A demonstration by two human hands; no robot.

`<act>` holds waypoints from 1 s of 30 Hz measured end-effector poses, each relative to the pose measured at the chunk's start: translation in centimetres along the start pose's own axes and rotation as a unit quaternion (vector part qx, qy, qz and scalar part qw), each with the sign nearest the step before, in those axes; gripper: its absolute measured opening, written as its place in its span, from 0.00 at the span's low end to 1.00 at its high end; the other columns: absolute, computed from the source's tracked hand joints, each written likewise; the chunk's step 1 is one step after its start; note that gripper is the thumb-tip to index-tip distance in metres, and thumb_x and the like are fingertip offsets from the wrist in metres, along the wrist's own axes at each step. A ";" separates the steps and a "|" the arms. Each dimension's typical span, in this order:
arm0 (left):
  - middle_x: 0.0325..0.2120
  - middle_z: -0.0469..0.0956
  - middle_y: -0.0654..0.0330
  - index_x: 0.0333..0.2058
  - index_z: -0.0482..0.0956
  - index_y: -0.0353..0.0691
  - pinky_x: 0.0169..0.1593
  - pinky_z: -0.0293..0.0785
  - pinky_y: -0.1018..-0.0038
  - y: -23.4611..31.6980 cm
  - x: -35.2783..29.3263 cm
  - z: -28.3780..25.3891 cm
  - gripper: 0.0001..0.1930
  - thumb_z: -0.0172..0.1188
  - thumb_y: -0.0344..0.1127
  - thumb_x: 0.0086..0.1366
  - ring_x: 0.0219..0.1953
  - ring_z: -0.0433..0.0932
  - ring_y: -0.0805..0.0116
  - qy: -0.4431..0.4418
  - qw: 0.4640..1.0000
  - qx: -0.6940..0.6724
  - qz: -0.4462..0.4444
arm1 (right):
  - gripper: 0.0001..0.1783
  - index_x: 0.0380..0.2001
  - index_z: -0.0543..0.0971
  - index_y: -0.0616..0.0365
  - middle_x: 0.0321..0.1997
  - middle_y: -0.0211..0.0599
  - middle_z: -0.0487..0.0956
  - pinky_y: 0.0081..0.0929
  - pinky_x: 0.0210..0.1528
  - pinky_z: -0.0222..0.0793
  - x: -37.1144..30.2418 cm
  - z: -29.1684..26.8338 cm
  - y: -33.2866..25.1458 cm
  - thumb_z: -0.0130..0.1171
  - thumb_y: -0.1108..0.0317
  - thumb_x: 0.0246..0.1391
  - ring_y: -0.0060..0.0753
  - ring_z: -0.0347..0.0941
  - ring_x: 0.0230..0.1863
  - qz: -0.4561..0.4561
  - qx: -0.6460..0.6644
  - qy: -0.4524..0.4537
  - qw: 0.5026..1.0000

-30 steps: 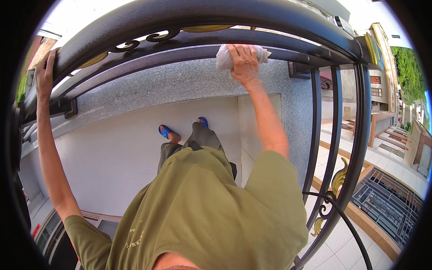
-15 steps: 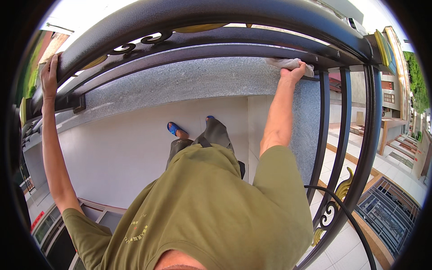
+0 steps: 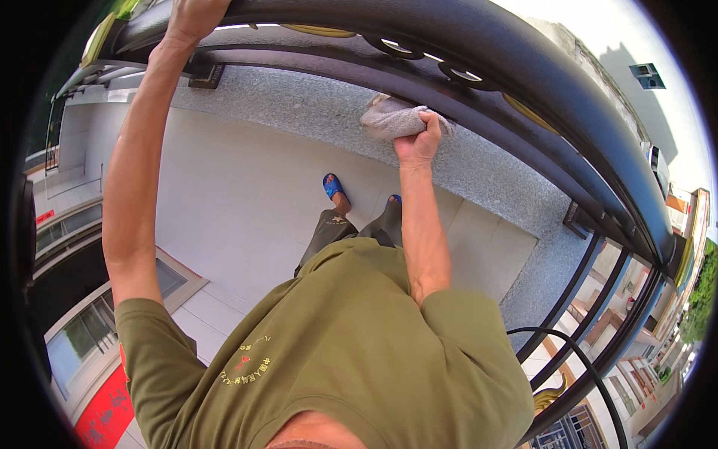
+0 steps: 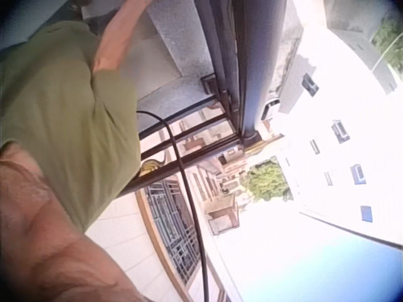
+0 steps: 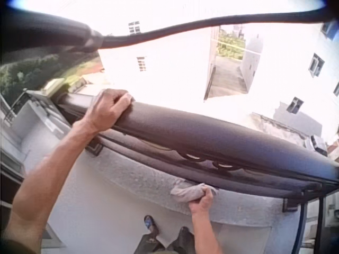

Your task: The person wipes a dark metal balcony railing with a gray cloth, moving along the length of the railing and cleaning both the top and sides. The person also wipes a gold-colored decorative cap on the railing post.

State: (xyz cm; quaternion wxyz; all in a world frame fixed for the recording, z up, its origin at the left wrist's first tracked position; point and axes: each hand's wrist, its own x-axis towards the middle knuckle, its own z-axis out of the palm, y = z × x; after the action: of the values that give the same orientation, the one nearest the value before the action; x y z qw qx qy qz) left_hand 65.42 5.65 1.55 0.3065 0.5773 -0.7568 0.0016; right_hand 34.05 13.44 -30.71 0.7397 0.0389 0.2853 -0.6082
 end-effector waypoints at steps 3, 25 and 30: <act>0.29 0.84 0.40 0.33 0.86 0.34 0.42 0.77 0.52 0.4 0.3 0.1 0.19 0.56 0.44 0.70 0.34 0.83 0.38 0.025 0.999 0.025 -0.003 | 0.15 0.42 0.80 0.55 0.49 0.35 0.80 0.49 0.69 0.71 1.4 3.2 6.7 0.62 0.67 0.49 0.43 0.76 0.54 0.038 -0.008 -0.014 0.999; 0.22 0.85 0.53 0.25 0.89 0.40 0.47 0.74 0.58 -2.5 0.1 1.0 0.14 0.61 0.41 0.63 0.29 0.83 0.61 -0.008 0.992 -0.062 0.112 | 0.14 0.38 0.79 0.53 0.45 0.37 0.80 0.51 0.64 0.73 8.3 22.5 42.3 0.64 0.59 0.50 0.47 0.76 0.53 0.175 -0.072 -0.019 0.982; 0.29 0.87 0.56 0.31 0.91 0.42 0.49 0.75 0.59 -2.9 -0.2 0.9 0.15 0.62 0.46 0.66 0.37 0.83 0.63 -0.035 0.984 -0.088 0.153 | 0.14 0.40 0.79 0.50 0.47 0.34 0.81 0.52 0.68 0.71 10.2 24.4 47.8 0.63 0.61 0.50 0.43 0.77 0.54 0.180 -0.080 -0.013 0.980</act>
State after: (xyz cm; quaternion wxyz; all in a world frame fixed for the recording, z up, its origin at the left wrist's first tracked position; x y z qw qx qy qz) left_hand 67.61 4.54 -0.31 0.3254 0.4249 -0.8439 -0.0378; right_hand 88.24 6.88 -29.02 0.8414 0.0225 0.3114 -0.4411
